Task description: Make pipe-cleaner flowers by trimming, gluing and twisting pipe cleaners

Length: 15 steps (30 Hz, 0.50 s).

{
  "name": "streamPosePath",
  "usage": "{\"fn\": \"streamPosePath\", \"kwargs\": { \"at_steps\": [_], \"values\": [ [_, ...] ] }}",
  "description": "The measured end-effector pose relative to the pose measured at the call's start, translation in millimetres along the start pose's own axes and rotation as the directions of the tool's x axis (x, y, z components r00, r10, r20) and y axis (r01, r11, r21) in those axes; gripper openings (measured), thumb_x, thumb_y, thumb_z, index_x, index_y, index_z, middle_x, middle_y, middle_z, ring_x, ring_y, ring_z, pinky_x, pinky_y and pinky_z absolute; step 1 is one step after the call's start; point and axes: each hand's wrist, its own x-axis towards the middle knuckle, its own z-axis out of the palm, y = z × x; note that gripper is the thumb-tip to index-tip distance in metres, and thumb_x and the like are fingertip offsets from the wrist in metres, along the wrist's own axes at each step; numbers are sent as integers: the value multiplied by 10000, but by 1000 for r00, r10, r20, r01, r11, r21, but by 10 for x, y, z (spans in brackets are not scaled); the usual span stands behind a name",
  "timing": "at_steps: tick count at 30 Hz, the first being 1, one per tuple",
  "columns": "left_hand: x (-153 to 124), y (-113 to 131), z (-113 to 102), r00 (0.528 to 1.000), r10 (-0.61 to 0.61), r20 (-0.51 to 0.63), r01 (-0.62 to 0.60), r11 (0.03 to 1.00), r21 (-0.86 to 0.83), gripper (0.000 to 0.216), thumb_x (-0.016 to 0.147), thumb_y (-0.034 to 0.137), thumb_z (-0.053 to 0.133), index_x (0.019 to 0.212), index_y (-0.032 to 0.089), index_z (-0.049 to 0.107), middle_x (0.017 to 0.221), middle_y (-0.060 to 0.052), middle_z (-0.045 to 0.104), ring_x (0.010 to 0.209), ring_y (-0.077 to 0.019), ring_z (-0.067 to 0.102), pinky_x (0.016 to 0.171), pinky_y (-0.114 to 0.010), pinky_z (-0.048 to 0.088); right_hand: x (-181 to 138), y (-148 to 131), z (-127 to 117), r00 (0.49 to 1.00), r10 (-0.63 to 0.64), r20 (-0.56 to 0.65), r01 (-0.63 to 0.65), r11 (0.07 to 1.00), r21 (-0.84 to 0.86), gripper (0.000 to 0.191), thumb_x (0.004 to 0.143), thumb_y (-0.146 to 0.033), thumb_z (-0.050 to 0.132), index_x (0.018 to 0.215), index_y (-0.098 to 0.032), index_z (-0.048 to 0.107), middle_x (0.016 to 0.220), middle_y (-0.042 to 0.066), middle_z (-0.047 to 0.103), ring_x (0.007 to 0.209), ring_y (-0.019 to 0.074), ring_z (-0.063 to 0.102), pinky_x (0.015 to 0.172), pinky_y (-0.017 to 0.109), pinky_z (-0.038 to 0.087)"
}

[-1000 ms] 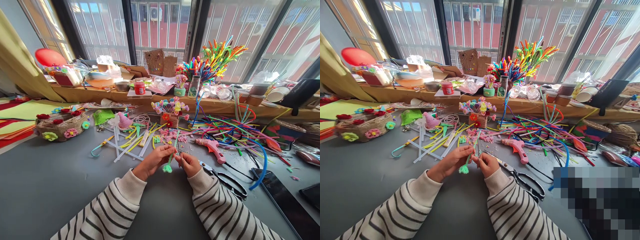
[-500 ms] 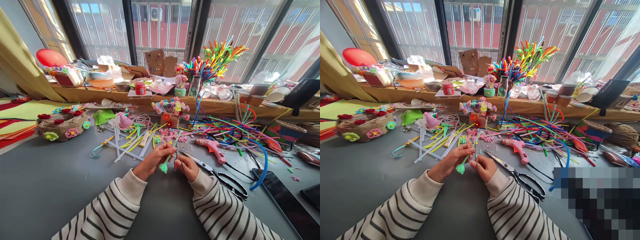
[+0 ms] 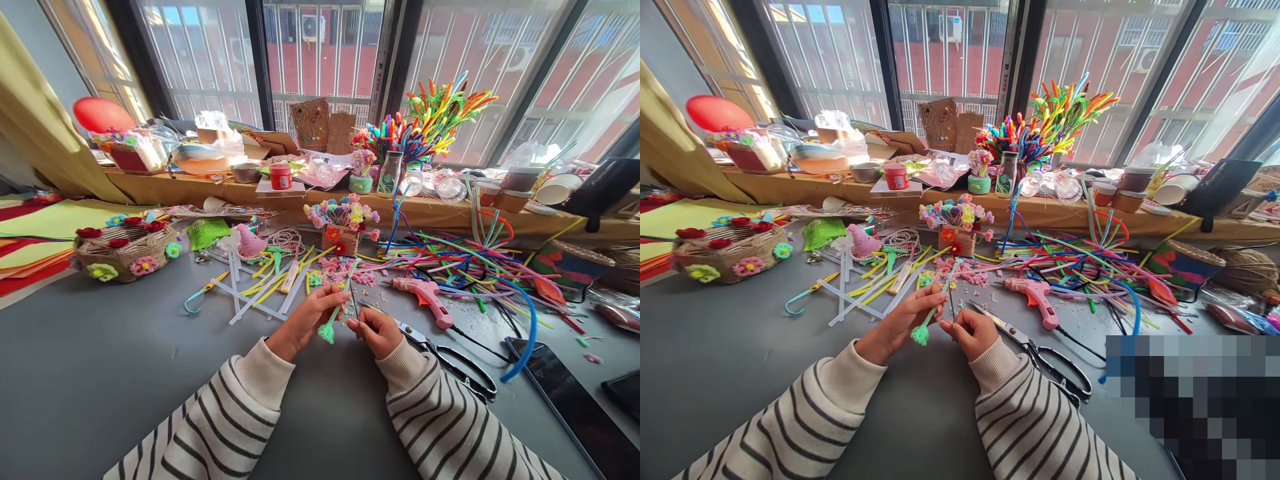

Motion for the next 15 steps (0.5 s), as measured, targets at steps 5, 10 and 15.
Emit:
{"fn": "streamPosePath", "kwargs": {
  "at_steps": [5, 10, 15],
  "values": [
    [1, 2, 10, 1000, -12, 12, 11, 1000, 19, 178, 644, 205, 539, 563, 152, 389, 495, 58, 411, 465, -41, 382, 515, -188, 295, 1, -26, -41, 991, 11, 135, -15, 999, 29, 421, 694, -536, 342, 490, -170, 384, 441, -28, 403, 412, 67, 320, 403, 196, 274],
    [14, -30, -17, 998, -26, 60, 23, 998, 55, 183, 634, 203, 547, 562, 153, 385, 485, 56, 412, 458, -45, 383, 502, -194, 285, 2, -20, -32, 996, -3, 93, 3, 1000, 10, 416, 693, -533, 344, 483, -175, 365, 442, -26, 405, 418, 71, 327, 414, 201, 279],
    [17, -23, 5, 1000, -18, 26, 18, 1000, -2, 186, 622, 195, 553, 560, 151, 383, 496, 62, 389, 462, -40, 373, 504, -196, 279, -1, -20, -2, 1000, 0, -15, 0, 1000, -20, 366, 691, -459, 412, 463, -189, 316, 414, -30, 433, 394, 69, 332, 405, 198, 287]
  ]
}}
